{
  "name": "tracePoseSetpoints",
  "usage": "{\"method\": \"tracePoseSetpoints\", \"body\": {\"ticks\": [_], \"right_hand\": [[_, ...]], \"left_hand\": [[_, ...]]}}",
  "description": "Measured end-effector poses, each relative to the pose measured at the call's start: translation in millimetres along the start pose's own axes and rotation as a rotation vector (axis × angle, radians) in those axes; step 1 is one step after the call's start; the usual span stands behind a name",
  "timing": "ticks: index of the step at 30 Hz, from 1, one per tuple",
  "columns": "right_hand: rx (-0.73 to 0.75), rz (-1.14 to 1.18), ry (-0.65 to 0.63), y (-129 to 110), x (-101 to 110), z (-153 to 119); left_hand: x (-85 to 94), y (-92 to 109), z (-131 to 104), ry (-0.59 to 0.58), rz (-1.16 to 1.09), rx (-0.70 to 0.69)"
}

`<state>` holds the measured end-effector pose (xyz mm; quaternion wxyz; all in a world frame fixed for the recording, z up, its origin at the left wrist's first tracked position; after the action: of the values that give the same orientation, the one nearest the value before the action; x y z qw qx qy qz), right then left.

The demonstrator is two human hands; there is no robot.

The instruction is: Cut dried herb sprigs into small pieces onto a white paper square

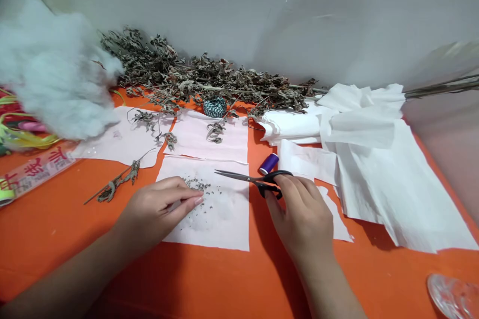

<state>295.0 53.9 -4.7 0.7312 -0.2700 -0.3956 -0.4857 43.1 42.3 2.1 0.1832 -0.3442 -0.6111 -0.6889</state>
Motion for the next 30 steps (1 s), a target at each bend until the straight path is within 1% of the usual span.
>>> {"method": "tracePoseSetpoints", "body": {"ticks": [2,4,9,13,19,22,24,26,28,30], "right_hand": [[0.001,0.011,0.002,-1,0,0],[-0.001,0.02,0.005,-2,1,0],[-0.048,0.086,-0.041,-2,-1,-1],[-0.056,0.116,-0.053,-2,-3,-1],[-0.071,0.157,-0.081,-5,-5,-1],[-0.09,0.183,-0.106,-7,-8,-1],[-0.106,0.202,-0.119,-7,-10,-1],[-0.127,0.221,-0.132,-7,-12,-1],[-0.145,0.239,-0.143,-7,-14,-1],[-0.158,0.255,-0.147,-7,-15,-1]], "left_hand": [[0.8,-2,1,-0.005,-0.018,0.044],[1.4,-3,1,-0.01,-0.035,0.045],[2.2,1,0,-0.017,-0.069,-0.066],[0.7,4,-1,-0.017,-0.033,-0.087],[-12.7,11,-6,-0.074,-0.016,-0.204],[-13.7,18,-9,-0.085,0.014,-0.209],[-4.5,24,-13,-0.072,0.041,-0.195],[14.3,29,-17,-0.043,0.066,-0.176],[40.9,22,-21,0.021,0.162,-0.051],[67.8,4,-21,0.073,0.289,0.097]]}}
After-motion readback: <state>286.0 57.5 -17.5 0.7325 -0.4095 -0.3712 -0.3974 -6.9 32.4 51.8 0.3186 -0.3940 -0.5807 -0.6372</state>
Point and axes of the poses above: each hand's wrist, its own z-axis towards the middle knuckle, its own x-axis out of the back of the hand, y = z × x, the point moved 4 cm from there along z, towards the middle knuckle, and after that the axes turned 2 degrees about -z, right-handed, at the moved point
